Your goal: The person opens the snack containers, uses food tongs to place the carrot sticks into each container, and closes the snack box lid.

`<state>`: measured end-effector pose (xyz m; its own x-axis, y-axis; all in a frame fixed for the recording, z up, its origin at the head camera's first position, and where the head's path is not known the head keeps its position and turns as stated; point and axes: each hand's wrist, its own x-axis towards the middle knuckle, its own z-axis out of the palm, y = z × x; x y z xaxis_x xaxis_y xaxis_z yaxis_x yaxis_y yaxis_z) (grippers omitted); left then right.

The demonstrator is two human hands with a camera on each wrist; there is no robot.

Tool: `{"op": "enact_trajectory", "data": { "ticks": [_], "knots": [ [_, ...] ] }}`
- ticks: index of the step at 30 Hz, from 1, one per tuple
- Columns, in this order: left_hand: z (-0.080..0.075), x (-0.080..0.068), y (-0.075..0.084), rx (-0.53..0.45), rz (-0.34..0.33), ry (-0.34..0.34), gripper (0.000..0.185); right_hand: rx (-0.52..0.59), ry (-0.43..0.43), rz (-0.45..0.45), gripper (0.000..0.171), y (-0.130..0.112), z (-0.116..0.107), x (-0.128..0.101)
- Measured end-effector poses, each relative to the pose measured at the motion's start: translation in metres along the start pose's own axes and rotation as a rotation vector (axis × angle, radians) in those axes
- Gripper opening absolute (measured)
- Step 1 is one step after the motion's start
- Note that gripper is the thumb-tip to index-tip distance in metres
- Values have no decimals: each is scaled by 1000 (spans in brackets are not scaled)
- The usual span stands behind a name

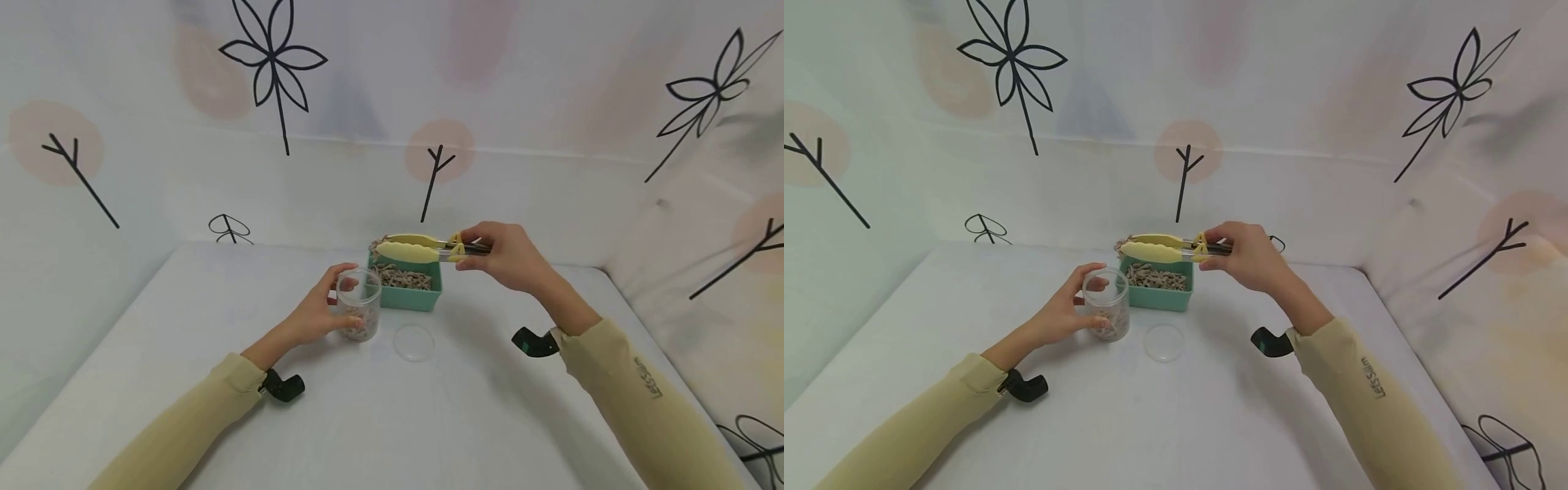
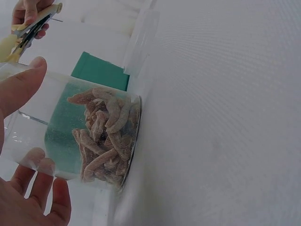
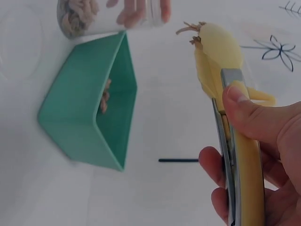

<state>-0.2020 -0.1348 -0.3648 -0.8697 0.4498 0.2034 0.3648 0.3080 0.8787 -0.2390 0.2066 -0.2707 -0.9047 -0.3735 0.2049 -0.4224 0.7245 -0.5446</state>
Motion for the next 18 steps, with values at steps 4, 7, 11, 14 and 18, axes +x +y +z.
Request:
{"op": "enact_trajectory", "data": {
  "ticks": [4,7,11,14,18],
  "knots": [
    [0,0,0,2,-1,0,91,27,-27,-29,43,-9,3,-4],
    [0,0,2,9,-2,-1,90,38,-54,-51,43,-12,7,-7],
    [0,-1,5,29,-9,2,90,42,-76,-92,40,-15,13,-9],
    [0,-1,7,44,-10,5,89,31,-72,-114,39,-17,17,-9],
    [0,0,2,50,-8,4,89,-26,-81,-137,40,-19,22,-9]
  ]
}}
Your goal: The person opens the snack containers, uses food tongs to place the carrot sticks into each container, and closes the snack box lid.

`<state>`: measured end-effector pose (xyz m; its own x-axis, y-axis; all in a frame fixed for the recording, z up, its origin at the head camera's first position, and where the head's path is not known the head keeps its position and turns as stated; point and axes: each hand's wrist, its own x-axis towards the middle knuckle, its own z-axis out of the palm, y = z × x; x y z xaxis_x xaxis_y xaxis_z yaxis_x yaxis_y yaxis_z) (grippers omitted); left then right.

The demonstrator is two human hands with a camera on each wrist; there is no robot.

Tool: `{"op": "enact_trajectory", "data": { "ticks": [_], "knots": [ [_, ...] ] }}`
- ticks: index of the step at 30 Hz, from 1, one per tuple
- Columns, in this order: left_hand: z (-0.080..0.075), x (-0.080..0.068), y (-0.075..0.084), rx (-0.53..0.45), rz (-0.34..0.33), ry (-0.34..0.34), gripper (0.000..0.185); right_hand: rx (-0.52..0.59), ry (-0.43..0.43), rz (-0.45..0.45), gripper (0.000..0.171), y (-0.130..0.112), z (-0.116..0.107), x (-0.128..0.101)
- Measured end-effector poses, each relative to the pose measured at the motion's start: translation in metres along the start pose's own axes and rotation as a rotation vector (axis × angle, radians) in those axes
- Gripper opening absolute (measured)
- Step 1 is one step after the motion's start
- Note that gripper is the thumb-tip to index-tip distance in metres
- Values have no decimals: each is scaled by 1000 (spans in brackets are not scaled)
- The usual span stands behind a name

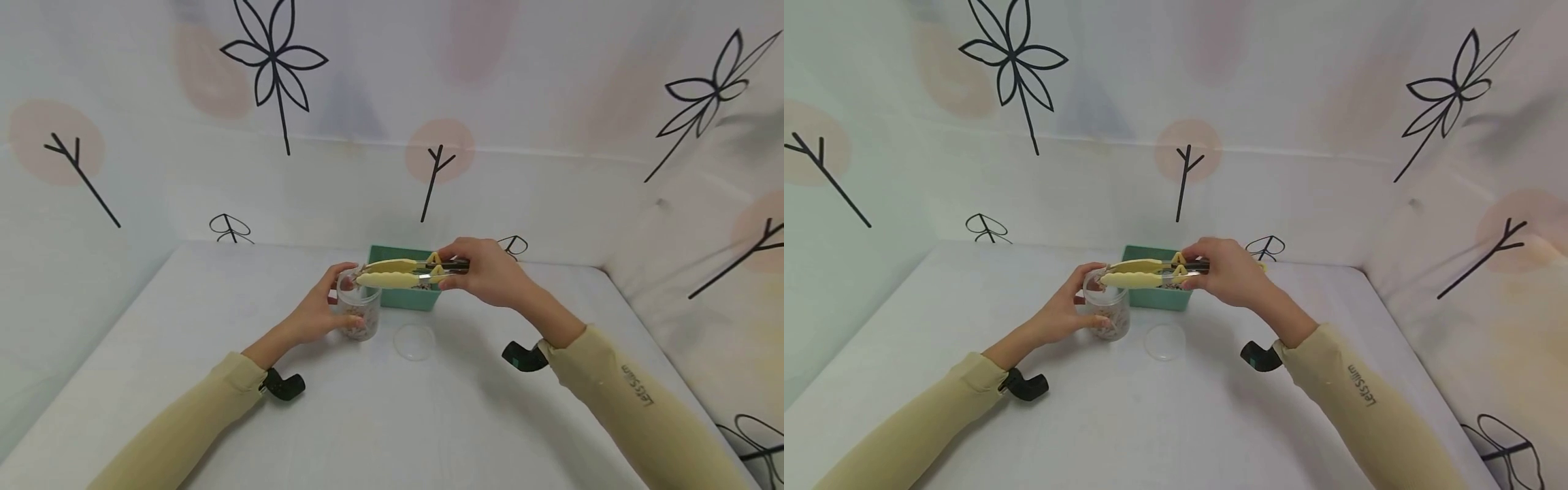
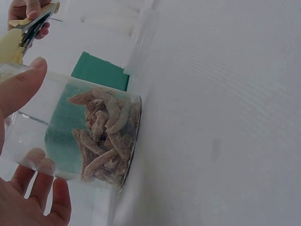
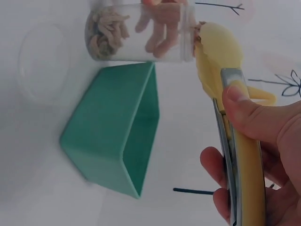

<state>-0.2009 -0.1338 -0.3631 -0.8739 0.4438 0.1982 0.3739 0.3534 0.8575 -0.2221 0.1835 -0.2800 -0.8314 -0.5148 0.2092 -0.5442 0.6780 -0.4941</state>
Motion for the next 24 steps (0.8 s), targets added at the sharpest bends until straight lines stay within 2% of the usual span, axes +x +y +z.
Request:
{"op": "enact_trajectory", "data": {
  "ticks": [9,13,16,21,24],
  "knots": [
    [5,10,-38,-6,14,11,97,-104,12,-55,43,-4,4,-1],
    [5,11,-43,-6,18,14,97,-128,13,-63,44,-5,3,-1],
    [5,9,-35,2,11,16,96,-144,16,-71,45,-5,2,-1],
    [2,1,-8,6,15,8,91,-131,16,-77,46,-5,1,0],
    [1,-1,-1,3,17,4,90,-108,16,-72,47,-4,0,0]
  ]
}}
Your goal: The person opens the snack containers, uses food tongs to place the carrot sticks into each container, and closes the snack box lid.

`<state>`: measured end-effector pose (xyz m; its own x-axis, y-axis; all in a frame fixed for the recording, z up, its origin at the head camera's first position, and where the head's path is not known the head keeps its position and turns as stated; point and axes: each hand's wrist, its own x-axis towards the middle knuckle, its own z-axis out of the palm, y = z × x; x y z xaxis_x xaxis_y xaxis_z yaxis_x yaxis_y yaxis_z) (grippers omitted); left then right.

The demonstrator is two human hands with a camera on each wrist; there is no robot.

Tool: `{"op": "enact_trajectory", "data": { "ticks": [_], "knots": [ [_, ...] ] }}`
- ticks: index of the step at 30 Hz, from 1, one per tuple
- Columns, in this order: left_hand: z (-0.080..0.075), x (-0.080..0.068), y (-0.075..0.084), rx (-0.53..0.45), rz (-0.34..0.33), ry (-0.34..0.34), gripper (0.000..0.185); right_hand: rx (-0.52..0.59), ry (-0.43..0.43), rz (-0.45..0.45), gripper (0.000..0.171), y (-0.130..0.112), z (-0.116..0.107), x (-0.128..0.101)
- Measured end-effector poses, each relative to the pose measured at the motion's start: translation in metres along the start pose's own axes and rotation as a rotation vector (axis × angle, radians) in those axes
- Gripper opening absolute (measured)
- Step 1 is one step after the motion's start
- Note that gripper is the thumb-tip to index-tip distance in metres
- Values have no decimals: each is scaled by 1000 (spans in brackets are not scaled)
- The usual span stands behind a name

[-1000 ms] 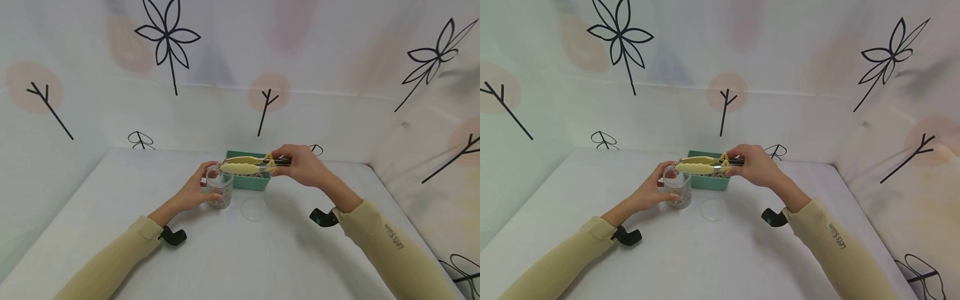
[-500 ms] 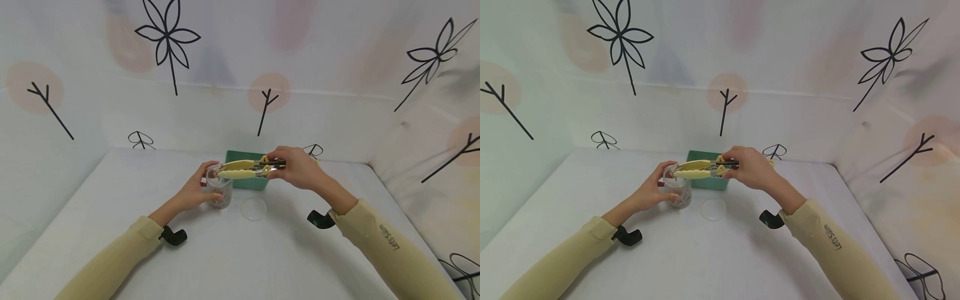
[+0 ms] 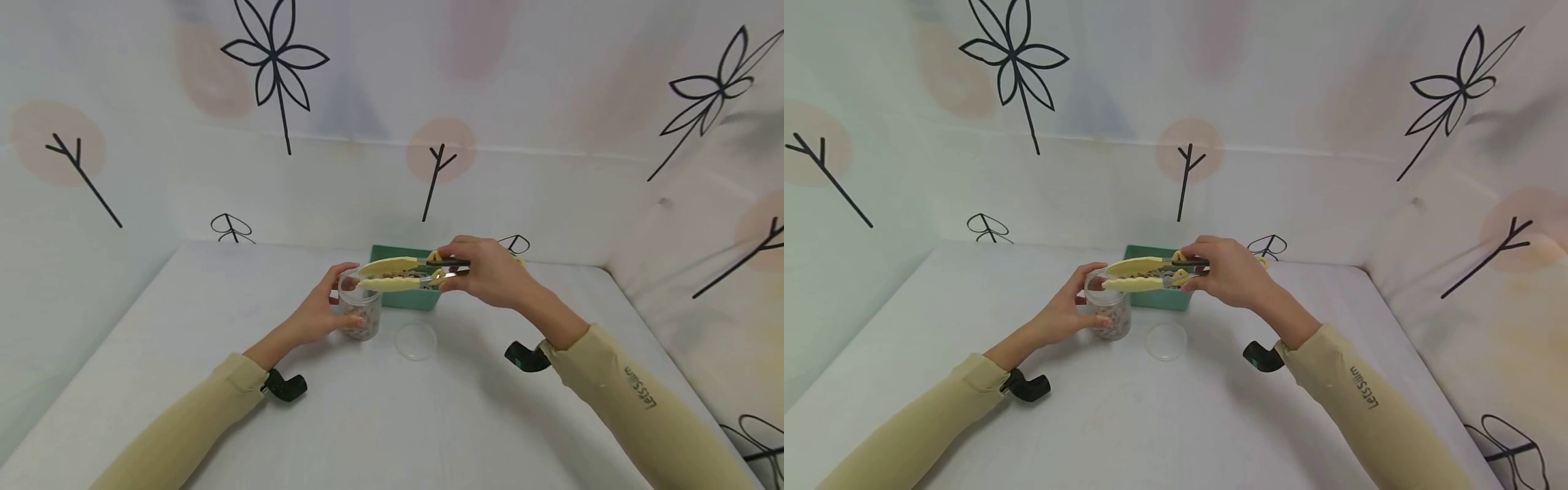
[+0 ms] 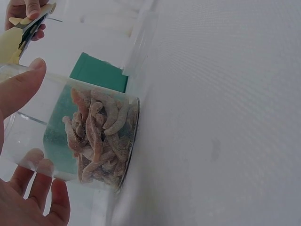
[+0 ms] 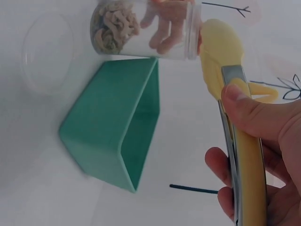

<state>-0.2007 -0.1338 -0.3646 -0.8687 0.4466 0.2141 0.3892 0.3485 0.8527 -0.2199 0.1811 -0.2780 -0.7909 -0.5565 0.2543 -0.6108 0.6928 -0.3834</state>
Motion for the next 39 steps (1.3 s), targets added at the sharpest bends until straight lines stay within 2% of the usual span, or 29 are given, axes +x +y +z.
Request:
{"op": "enact_trajectory", "data": {
  "ticks": [5,9,16,22,29,35,39],
  "knots": [
    [1,2,-4,-33,-2,-6,91,23,7,23,50,9,-3,-1],
    [2,3,-6,-55,-4,-8,93,12,8,73,53,19,-5,-1],
    [2,3,-6,-54,-8,-2,94,-35,-17,195,58,33,-2,0],
    [3,3,-7,-49,-2,-4,94,-116,-65,226,60,46,5,4],
    [2,3,-7,-55,-5,-1,93,-306,-223,241,61,46,0,19],
    [1,1,-6,-38,-13,8,93,-449,-379,264,63,27,-6,38],
    [1,1,-5,-37,-9,4,93,-492,-441,294,63,18,-5,49]
  ]
}}
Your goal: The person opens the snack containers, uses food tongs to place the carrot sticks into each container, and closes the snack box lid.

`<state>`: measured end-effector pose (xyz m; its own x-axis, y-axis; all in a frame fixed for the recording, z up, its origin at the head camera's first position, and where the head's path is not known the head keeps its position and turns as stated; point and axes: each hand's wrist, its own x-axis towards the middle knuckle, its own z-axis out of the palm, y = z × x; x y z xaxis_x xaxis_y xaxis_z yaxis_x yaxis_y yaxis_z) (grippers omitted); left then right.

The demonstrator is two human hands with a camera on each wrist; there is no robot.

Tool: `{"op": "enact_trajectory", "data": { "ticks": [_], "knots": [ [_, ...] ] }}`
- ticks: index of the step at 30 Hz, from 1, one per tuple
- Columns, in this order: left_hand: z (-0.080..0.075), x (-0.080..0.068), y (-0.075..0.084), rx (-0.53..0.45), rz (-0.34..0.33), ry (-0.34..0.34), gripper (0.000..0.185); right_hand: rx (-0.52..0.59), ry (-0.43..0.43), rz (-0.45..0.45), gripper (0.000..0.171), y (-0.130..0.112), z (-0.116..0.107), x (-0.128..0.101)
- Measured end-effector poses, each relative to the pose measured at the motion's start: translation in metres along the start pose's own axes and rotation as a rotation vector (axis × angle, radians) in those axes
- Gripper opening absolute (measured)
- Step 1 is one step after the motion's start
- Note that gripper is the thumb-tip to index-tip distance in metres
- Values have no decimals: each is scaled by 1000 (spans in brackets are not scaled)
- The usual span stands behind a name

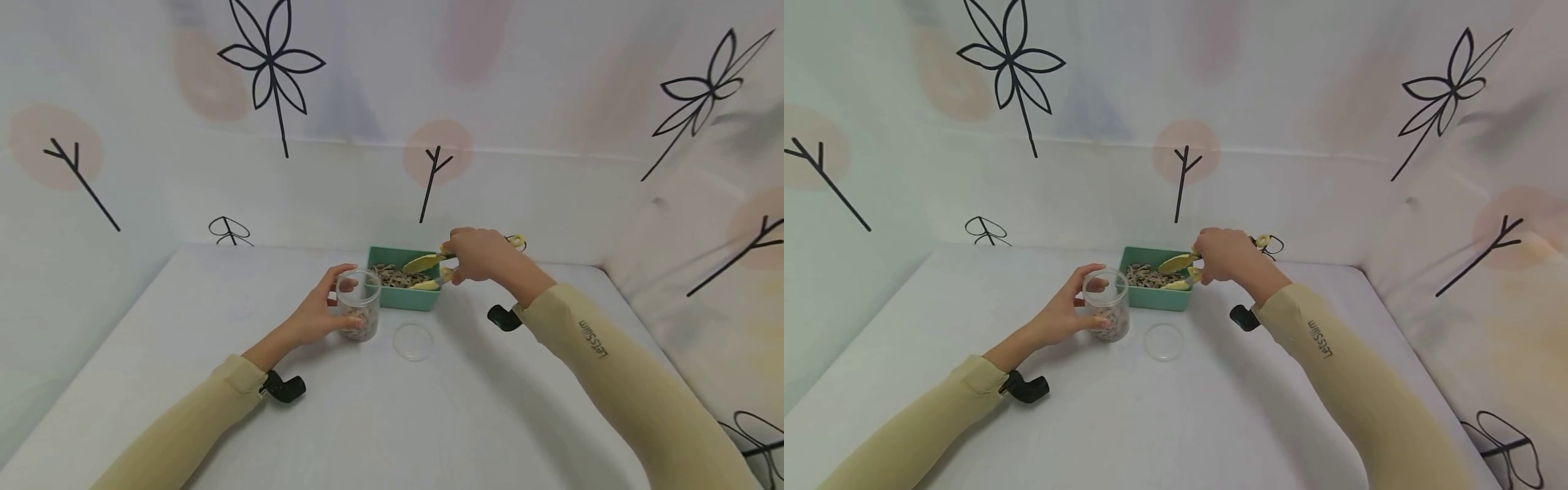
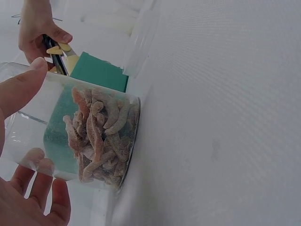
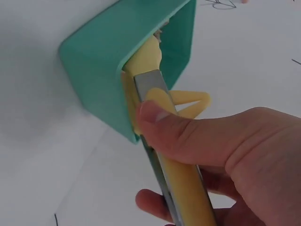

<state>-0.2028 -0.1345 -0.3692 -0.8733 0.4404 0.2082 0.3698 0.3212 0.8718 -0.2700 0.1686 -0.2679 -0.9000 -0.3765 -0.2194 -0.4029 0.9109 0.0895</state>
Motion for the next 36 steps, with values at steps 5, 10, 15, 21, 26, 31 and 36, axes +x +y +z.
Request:
{"op": "enact_trajectory", "data": {
  "ticks": [5,10,15,21,26,31,36],
  "knots": [
    [-1,0,0,2,3,0,93,19,-17,18,63,-3,3,8],
    [-4,0,-2,-3,6,2,93,49,4,6,63,-1,11,12],
    [-3,6,-23,10,22,7,95,90,50,-7,58,0,19,13],
    [-2,12,-40,22,68,6,96,117,140,-37,52,2,31,11],
    [-1,11,-41,16,56,4,97,117,192,-64,50,4,37,8],
    [0,10,-40,16,41,4,100,95,219,-78,50,10,39,4],
    [1,7,-26,19,38,-10,98,107,252,-58,47,17,35,-1]
  ]
}}
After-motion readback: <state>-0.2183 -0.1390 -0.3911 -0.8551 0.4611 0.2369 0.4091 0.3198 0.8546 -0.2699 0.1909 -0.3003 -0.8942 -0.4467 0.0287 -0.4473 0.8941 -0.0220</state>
